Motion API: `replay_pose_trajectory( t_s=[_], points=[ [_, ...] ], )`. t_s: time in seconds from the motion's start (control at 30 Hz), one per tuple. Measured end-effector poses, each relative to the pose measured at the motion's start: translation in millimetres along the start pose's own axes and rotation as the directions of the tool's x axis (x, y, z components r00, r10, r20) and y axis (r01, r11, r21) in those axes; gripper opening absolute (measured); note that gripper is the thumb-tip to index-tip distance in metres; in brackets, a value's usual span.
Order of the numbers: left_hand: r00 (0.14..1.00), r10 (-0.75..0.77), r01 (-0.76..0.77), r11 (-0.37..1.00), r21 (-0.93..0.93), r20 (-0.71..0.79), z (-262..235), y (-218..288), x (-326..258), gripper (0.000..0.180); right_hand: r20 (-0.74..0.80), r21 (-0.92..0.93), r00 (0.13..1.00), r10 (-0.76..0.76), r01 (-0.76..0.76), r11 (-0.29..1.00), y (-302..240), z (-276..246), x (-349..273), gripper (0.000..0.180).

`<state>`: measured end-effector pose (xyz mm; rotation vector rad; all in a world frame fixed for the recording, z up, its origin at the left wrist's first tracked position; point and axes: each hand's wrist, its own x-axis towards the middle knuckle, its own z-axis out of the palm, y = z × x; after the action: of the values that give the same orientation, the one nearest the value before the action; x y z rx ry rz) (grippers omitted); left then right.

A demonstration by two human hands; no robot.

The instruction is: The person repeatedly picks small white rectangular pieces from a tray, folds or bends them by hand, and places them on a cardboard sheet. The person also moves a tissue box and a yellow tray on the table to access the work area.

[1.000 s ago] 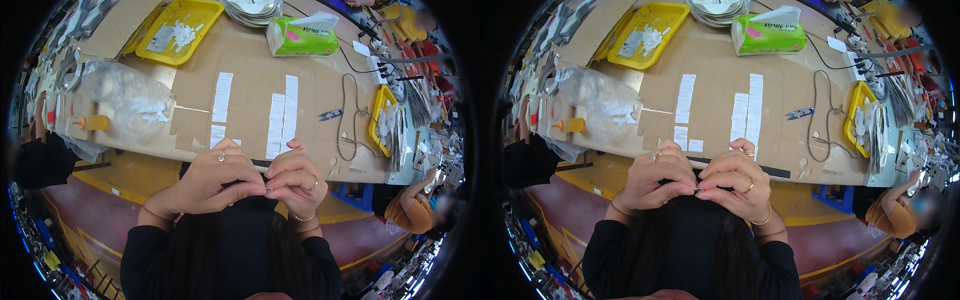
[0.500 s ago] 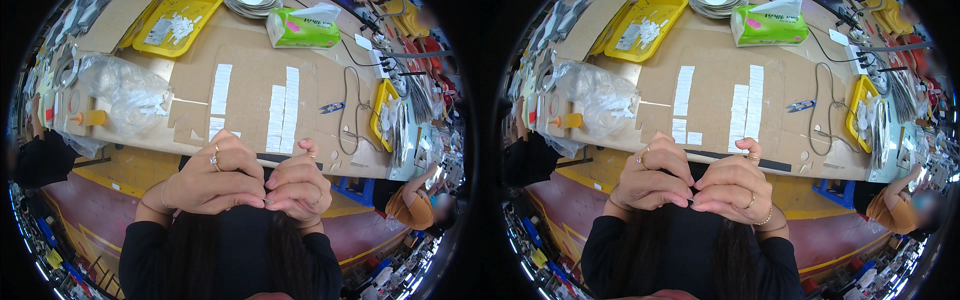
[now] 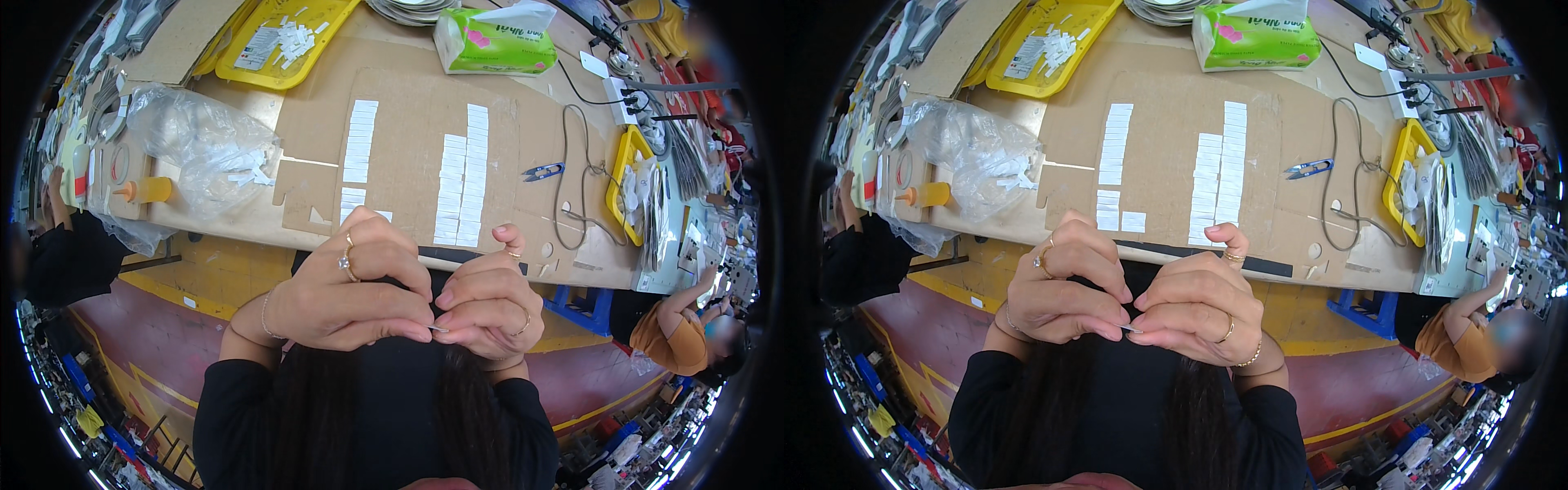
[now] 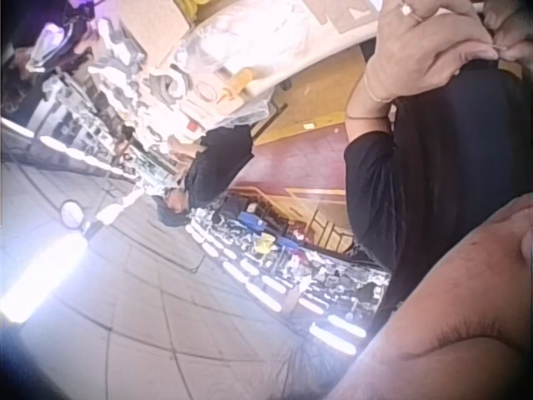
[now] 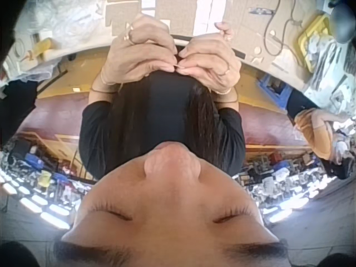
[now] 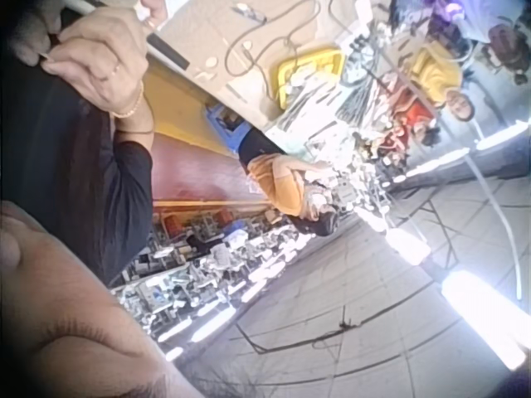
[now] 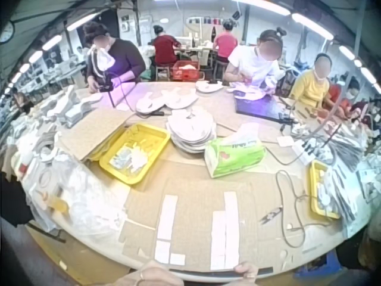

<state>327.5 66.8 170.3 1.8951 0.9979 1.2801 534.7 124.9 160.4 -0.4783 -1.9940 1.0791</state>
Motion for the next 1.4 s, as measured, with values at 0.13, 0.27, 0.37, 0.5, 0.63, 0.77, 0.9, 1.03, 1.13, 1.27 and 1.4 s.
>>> replay_pose_trajectory(
  t_s=[0.13, 0.27, 0.37, 0.5, 0.63, 0.77, 0.9, 1.03, 1.13, 1.27, 1.4],
  points=[
    [1.0, 0.006, -0.006, 1.0, 0.008, -0.001, 0.3, 0.2, 0.1, 0.017, -0.003, 0.001, 1.0, 0.001, -0.001, 1.0, -0.5, 0.1, 0.0, 0.019],
    [1.0, 0.015, -0.015, 1.0, 0.016, -0.004, 0.3, 0.2, 0.6, 0.018, 0.002, 0.001, 1.0, 0.003, -0.003, 1.0, -0.8, -0.4, 0.1, 0.019],
    [1.0, 0.016, -0.016, 1.0, 0.016, -0.003, 0.1, 0.2, 0.8, 0.018, -0.006, -0.008, 1.0, -0.022, 0.022, 1.0, 1.7, 0.3, -0.3, 0.018],
    [0.999, -0.054, 0.054, 0.998, 0.021, -0.004, 1.8, -1.6, -0.5, 0.014, -0.039, 0.05, 0.998, 0.046, -0.044, 0.998, 7.9, 2.5, -2.5, 0.021],
    [0.955, -0.276, 0.25, 0.945, -0.21, -0.108, 10.0, -6.5, -3.4, 0.009, -0.021, 0.275, 0.97, 0.242, -0.227, 0.934, 22.2, 6.7, -1.2, 0.024],
    [0.908, -0.387, 0.322, 0.89, -0.324, -0.159, 13.9, -12.6, -6.2, 0.01, 0.064, 0.409, 0.941, 0.332, -0.328, 0.851, 25.9, 7.0, -1.4, 0.012],
    [0.9, -0.394, 0.328, 0.893, -0.31, -0.184, 15.0, -15.8, -6.5, 0.011, 0.11, 0.524, 0.91, 0.4, -0.395, 0.754, 23.3, 10.2, -1.7, 0.005],
    [0.907, -0.364, 0.307, 0.916, -0.259, -0.213, 16.0, -16.9, -5.3, 0.01, 0.11, 0.534, 0.921, 0.373, -0.372, 0.76, 24.3, 12.5, 0.4, 0.006],
    [0.908, -0.355, 0.305, 0.924, -0.232, -0.223, 16.8, -16.1, -5.5, 0.009, 0.093, 0.542, 0.922, 0.377, -0.364, 0.758, 23.8, 14.9, 0.6, 0.006],
    [0.915, -0.324, 0.286, 0.941, -0.18, -0.24, 18.2, -16.3, -5.3, 0.008, 0.072, 0.544, 0.909, 0.41, -0.38, 0.748, 21.8, 16.5, 0.1, 0.005],
    [0.916, -0.31, 0.279, 0.948, -0.152, -0.253, 19.5, -15.9, -5.3, 0.008, 0.046, 0.404, 0.916, 0.398, -0.382, 0.832, 19.2, 16.8, -1.4, 0.008]
  ],
)
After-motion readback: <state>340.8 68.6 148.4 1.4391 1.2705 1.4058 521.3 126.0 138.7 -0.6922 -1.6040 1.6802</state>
